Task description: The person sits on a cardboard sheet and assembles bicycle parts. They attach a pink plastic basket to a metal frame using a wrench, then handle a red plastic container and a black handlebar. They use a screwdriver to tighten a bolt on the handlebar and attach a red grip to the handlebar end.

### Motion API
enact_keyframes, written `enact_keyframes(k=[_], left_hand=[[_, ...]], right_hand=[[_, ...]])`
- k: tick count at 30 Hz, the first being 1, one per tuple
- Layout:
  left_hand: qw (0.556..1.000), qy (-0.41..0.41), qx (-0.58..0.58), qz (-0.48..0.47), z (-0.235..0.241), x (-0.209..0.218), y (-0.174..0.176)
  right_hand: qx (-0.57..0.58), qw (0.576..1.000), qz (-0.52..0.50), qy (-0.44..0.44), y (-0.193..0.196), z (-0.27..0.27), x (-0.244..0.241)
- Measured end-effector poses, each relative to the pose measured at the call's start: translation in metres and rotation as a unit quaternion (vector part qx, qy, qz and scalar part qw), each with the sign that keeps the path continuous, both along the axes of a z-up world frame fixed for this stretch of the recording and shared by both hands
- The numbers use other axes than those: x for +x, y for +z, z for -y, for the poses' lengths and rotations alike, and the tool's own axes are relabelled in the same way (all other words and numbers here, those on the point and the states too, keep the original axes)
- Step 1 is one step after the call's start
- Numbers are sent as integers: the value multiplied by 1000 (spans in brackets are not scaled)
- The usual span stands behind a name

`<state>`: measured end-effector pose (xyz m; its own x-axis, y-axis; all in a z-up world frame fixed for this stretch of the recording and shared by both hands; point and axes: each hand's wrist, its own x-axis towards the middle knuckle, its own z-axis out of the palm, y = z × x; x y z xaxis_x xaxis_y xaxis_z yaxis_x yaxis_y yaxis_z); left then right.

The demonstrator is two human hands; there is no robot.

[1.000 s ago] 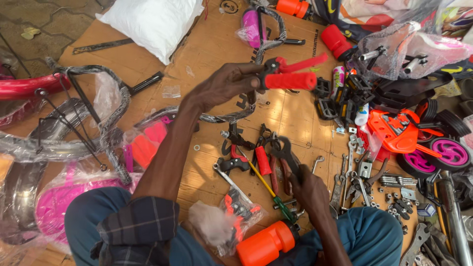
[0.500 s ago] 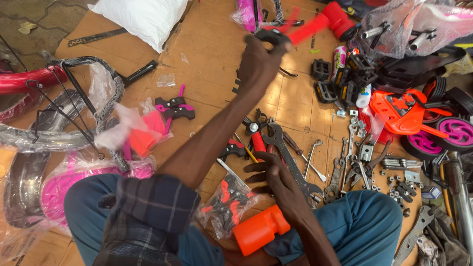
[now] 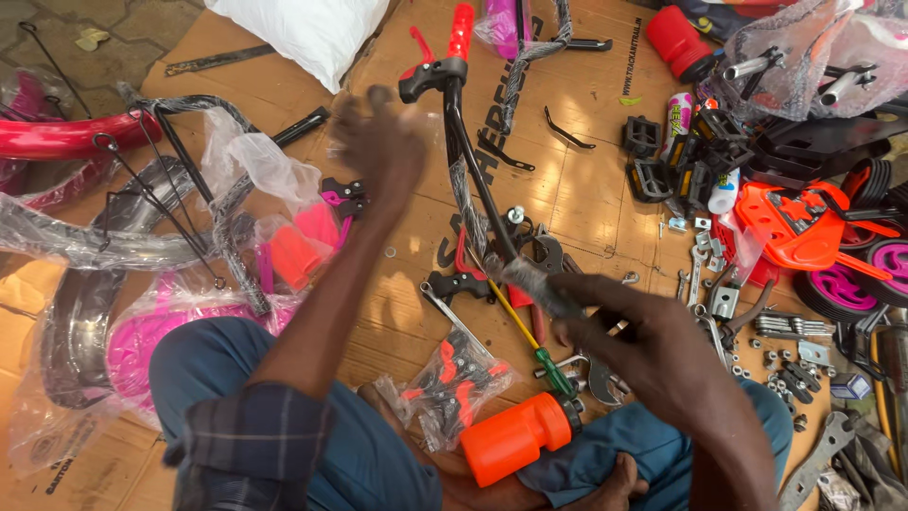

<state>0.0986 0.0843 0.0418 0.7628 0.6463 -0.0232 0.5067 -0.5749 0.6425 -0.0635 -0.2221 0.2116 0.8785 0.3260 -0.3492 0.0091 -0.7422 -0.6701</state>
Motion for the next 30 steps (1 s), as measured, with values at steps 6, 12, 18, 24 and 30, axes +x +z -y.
enact_keyframes(k=[6, 12, 18, 24, 30], left_hand=[[931, -36, 339, -131, -125, -80, -55], [921, -104, 376, -5, -154, -130, -45], [989, -138, -49, -9, -170, -221, 34], [988, -126, -73, 52, -189, -382, -3], [980, 133, -142, -32, -161, -406, -28]], right_hand=[[-14, 992, 125, -18, 6, -3, 24], [24, 986, 163, 14, 4, 0, 46], [39, 980, 192, 12, 2, 9, 59], [14, 982, 190, 8, 5, 19, 71], [46, 979, 199, 17, 3, 20, 77]])
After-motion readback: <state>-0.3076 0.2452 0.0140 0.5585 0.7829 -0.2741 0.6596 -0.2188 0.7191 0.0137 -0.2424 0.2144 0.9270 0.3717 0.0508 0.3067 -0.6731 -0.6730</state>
